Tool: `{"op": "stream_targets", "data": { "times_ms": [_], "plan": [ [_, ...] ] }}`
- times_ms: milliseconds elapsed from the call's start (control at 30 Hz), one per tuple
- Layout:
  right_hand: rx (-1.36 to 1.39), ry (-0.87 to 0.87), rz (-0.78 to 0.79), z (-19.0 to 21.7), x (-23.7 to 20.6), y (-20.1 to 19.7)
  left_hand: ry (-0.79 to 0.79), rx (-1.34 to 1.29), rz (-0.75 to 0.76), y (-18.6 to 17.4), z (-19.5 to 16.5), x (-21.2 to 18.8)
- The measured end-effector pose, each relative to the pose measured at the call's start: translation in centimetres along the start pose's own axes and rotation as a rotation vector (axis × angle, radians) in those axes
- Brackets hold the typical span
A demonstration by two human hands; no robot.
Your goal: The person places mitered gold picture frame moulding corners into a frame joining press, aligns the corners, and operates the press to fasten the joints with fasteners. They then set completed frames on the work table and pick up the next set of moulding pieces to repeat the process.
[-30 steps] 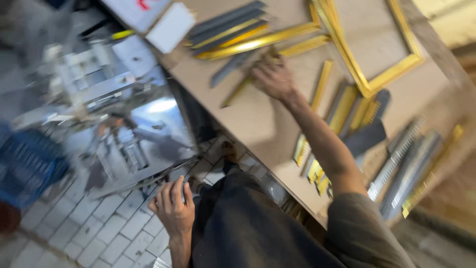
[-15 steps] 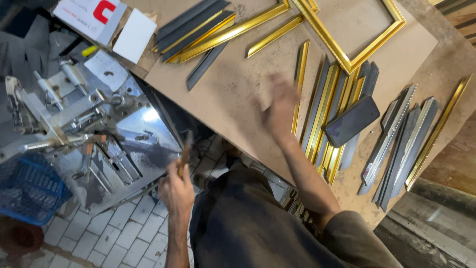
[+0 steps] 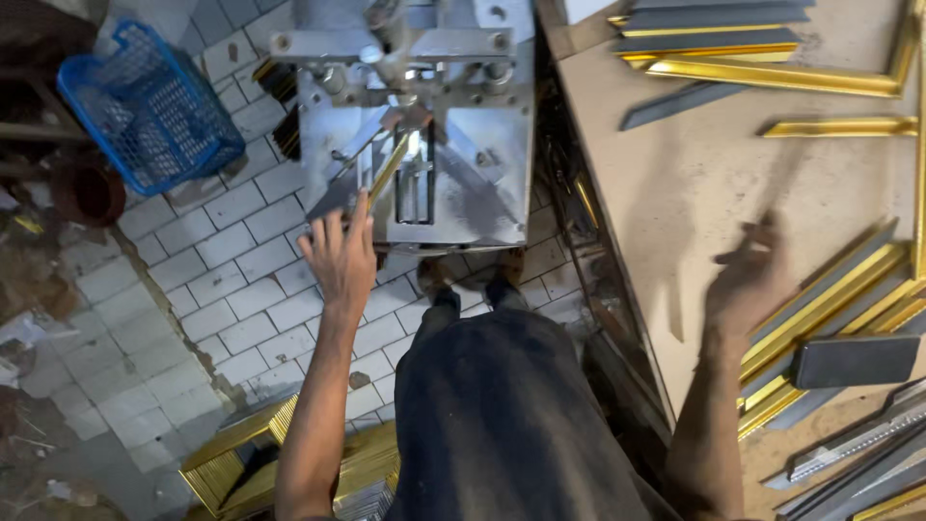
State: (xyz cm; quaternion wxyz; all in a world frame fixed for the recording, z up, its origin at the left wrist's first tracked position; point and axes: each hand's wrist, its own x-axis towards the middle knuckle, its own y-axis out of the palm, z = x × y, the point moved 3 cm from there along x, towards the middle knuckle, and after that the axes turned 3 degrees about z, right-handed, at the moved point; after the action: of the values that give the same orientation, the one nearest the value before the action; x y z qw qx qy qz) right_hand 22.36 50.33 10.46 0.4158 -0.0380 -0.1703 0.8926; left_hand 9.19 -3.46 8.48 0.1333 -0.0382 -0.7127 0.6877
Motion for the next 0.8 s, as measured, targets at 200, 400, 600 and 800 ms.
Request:
{"op": "stream_targets", "data": {
  "times_ms": [200, 400, 600, 800],
  "plan": [
    [-0.611, -0.679, 0.648, 9.9, -13.4, 19.6, 0.041, -0.043, -0.195, 1.6, 2.4, 3.8],
    [-0.824, -0.704, 0.406, 11.8, -14.5, 28.9, 0.068, -0.397, -0.119, 3.9, 4.9, 8.3],
    [-0.8, -0.693, 0.394, 10.8, -12.5, 33.6, 0.164, -0.356, -0.111, 4.1, 4.2, 9.1],
    [-0.849, -0.707, 0.318, 10.5, -12.5, 34.0, 0.178, -0.344, -0.149, 4.3, 4.3, 9.1]
  ]
}}
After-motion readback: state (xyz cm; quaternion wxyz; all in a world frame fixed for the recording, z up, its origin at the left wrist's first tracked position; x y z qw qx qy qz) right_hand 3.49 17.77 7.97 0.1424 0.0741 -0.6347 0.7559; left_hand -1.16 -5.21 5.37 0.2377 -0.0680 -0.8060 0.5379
